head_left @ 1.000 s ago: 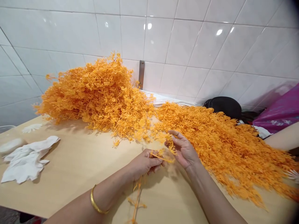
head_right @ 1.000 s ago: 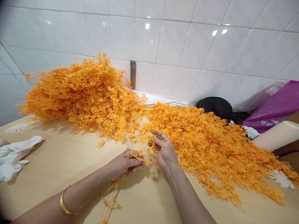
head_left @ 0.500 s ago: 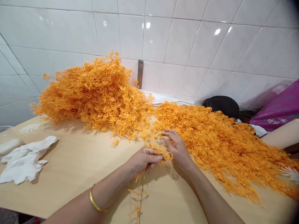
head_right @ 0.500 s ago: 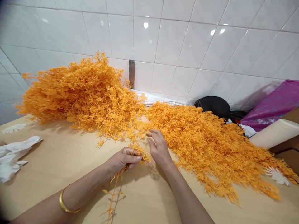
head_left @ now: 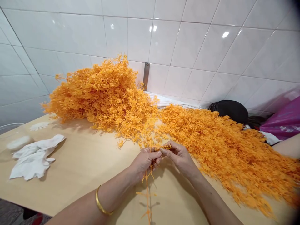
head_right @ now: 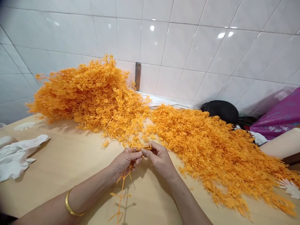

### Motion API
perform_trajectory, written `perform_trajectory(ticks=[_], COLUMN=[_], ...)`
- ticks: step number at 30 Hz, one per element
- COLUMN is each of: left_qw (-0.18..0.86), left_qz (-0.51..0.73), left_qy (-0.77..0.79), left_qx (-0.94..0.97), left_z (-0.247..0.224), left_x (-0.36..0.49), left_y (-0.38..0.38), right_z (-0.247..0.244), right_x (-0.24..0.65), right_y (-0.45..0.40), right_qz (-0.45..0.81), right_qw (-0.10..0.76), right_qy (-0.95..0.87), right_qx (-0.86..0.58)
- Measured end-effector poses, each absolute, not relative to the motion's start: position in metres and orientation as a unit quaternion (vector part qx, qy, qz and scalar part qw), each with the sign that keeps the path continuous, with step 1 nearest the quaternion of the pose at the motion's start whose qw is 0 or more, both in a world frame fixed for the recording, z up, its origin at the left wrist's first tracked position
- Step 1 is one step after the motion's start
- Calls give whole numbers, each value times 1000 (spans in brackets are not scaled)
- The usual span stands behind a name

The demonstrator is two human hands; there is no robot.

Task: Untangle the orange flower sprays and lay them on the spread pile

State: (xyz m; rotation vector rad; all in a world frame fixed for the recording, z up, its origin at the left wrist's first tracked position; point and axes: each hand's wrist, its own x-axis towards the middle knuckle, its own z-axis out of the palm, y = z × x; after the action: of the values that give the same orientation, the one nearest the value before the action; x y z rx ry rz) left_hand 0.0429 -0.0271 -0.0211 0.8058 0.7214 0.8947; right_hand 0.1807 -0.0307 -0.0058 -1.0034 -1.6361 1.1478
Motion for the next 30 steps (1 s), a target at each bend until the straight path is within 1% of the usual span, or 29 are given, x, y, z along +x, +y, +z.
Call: perform_trajectory(ticks=[2, 4, 6, 8, 10, 13, 16, 19, 24, 30], left_qw=[771, 789, 813, 829, 828, 813, 812, 820, 809, 743], left_qz=[404, 392, 379, 367, 359, 356, 372, 376, 359, 317], left_qy=[317, 291, 259, 238, 240, 260, 262, 261, 291, 348], left_qx=[377, 373, 358, 348, 357, 381, 366, 344, 363, 475], left_z=[-21, -21, -21, -21, -22, -23, -21, -18, -18, -21], left_x=[42, 40, 37, 37, 38, 41, 43, 43, 43, 45], left_y=[-27, -27, -28, -29, -30, -32, -32, -32, -32, -35], right_z=[-7, -7, -7, -6, -7, -10, -12, -9, -2, -4], right_x=[177, 178, 186, 198, 209, 214, 208, 202, 201, 197], right_y=[-31, -29, -23, -16, -10, -8, -13, -19, -25, -27], right_qz=[456, 503, 563, 592, 600, 619, 632, 650, 699, 682], right_qw=[459, 481, 535, 598, 616, 547, 477, 446, 407, 346], right_qy=[-647, -604, -508, -396, -338, -371, -424, -452, -459, -491], right_qx=[-403, -388, -372, -368, -382, -423, -439, -418, -368, -417])
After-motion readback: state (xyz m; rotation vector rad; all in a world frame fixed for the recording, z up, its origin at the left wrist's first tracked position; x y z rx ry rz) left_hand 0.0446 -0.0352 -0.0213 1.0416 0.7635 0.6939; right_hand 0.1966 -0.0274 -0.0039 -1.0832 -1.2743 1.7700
